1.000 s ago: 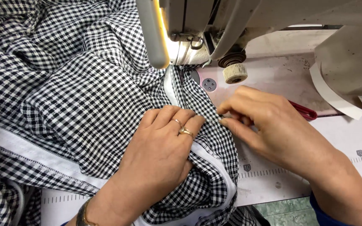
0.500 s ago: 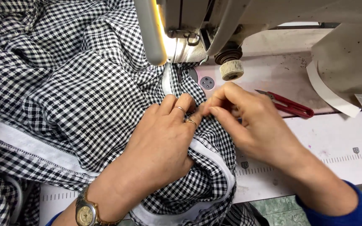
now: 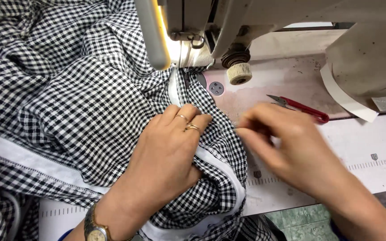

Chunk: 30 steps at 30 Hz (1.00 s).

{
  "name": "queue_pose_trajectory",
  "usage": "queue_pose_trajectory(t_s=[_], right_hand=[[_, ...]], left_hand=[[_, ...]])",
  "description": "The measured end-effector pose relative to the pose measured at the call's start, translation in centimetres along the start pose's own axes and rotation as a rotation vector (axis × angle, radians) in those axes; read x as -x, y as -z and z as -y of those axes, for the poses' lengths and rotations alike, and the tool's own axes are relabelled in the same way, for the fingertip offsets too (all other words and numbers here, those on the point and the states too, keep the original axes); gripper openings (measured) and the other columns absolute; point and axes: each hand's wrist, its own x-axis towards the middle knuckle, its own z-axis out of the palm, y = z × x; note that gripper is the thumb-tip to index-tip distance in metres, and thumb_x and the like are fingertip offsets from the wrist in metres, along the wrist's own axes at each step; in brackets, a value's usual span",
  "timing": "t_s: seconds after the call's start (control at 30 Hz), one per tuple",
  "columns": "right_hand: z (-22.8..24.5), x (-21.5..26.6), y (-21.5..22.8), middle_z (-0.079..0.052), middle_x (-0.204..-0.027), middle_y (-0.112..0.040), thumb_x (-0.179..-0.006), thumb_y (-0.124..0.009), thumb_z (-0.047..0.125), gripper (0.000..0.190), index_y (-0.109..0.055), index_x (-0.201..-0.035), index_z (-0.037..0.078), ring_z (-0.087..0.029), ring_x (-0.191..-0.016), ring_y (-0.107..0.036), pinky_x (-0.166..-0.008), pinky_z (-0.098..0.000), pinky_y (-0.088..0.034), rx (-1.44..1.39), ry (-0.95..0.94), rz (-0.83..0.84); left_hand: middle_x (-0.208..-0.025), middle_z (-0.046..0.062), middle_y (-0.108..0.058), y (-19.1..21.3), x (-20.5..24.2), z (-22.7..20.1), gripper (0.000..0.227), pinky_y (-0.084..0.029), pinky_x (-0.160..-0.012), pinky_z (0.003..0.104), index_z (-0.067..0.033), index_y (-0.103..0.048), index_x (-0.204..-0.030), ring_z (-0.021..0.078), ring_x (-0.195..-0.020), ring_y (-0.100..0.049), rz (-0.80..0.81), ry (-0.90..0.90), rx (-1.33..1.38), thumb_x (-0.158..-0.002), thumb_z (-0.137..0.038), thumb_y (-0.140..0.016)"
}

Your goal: Using a seam ripper to remove or adjust threads on a checkered garment at a sewing workstation

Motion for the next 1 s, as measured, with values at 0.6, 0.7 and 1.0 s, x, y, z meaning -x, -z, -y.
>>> queue_pose_trajectory(t_s=[0.6,0.7,1.0], right_hand=[[-0.9,-5.6,-4.6,-0.006,-0.09,-0.061,-0.089,-0.061,0.024,0.014,-0.053,-0.091,0.012,-0.028,-0.081,-0.059,-0.069,-0.0427,-0.045,0.135,-0.096,0.118],[-0.9,-5.5,-3.8,-0.004,-0.079,-0.06,-0.091,-0.052,0.016,0.009,-0.053,-0.083,0.013,-0.024,-0.072,-0.056,-0.069,-0.0405,-0.041,0.106,-0.027,0.11],[-4.4,-0.2,1.7,0.004,-0.071,-0.05,-0.093,-0.062,0.015,0.01,-0.06,-0.086,0.009,-0.006,-0.06,-0.039,-0.053,-0.0223,-0.031,-0.289,-0.335,-0.07]], left_hand=[[-0.106,0.008,-0.061,-0.9,0.9,0.8,0.03,-0.045,-0.071,0.043,-0.0079,-0.06,-0.081,0.0298,-0.095,-0.053,-0.12,-0.042,0.011,-0.051,-0.009,-0.063],[-0.106,0.007,-0.06,-0.6,1.0,0.7,0.033,-0.044,-0.072,0.042,-0.0075,-0.063,-0.084,0.0287,-0.097,-0.052,-0.09,-0.032,0.027,-0.051,-0.007,-0.063],[-0.104,0.005,-0.061,-0.2,0.8,0.6,0.036,-0.044,-0.07,0.042,-0.0074,-0.062,-0.085,0.0275,-0.092,-0.052,-0.097,-0.039,0.075,-0.049,-0.006,-0.062]])
